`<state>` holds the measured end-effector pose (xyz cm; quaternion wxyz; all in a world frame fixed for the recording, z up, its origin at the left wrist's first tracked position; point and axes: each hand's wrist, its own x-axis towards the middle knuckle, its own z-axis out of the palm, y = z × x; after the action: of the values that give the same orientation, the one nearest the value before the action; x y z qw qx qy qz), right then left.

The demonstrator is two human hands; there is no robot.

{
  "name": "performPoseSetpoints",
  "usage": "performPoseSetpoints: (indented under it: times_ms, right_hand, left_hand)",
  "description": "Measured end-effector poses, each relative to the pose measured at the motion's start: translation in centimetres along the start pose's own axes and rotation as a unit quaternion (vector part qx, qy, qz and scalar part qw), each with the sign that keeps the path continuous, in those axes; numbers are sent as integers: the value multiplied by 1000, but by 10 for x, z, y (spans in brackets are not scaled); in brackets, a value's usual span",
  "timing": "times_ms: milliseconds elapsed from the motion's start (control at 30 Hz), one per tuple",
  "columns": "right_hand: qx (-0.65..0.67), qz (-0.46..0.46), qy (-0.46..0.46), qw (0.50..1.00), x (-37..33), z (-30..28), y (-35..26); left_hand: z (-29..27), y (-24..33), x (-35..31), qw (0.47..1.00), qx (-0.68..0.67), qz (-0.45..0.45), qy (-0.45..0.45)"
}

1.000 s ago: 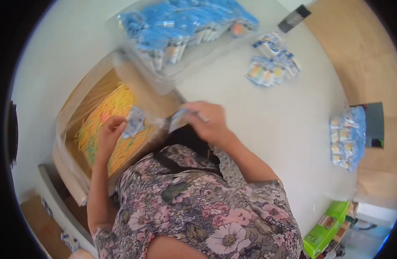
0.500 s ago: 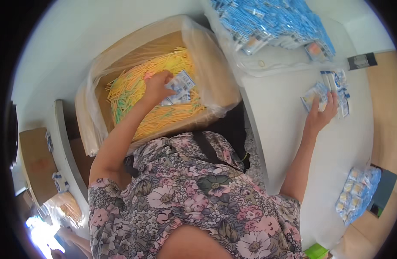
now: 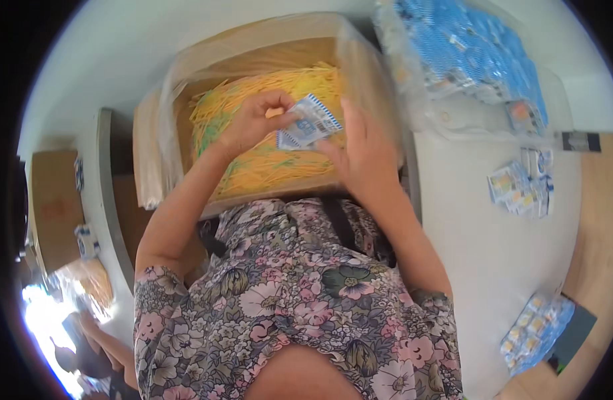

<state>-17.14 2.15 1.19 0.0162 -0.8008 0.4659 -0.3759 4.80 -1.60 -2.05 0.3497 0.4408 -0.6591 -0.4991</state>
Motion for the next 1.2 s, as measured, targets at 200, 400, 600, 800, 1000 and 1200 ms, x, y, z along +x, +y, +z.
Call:
performPoseSetpoints:
  times_ms: [200, 400, 600, 800, 1000, 1200]
  right_hand:
    - [261, 128, -236, 927, 64, 50, -15]
    - [309, 2, -359, 881, 67, 143, -36]
    - [15, -196, -415, 889, 62, 202, -94]
    - [-84, -200, -387, 896, 63, 255, -123]
    - [-85, -220, -265, 935, 76, 292, -114]
    - [-229, -323, -253, 883, 79, 299, -117]
  left_hand:
    - [-43, 18, -21, 986, -150, -15, 67]
    - [-109, 2, -69, 958, 18, -1, 287]
    - [-122, -21, -113, 917, -53, -7, 395]
    - [-126, -35, -117, 847, -268, 91, 449]
    - [-127, -35, -120, 811, -340, 112, 463]
    - [-127, -41, -127, 820, -318, 97, 466]
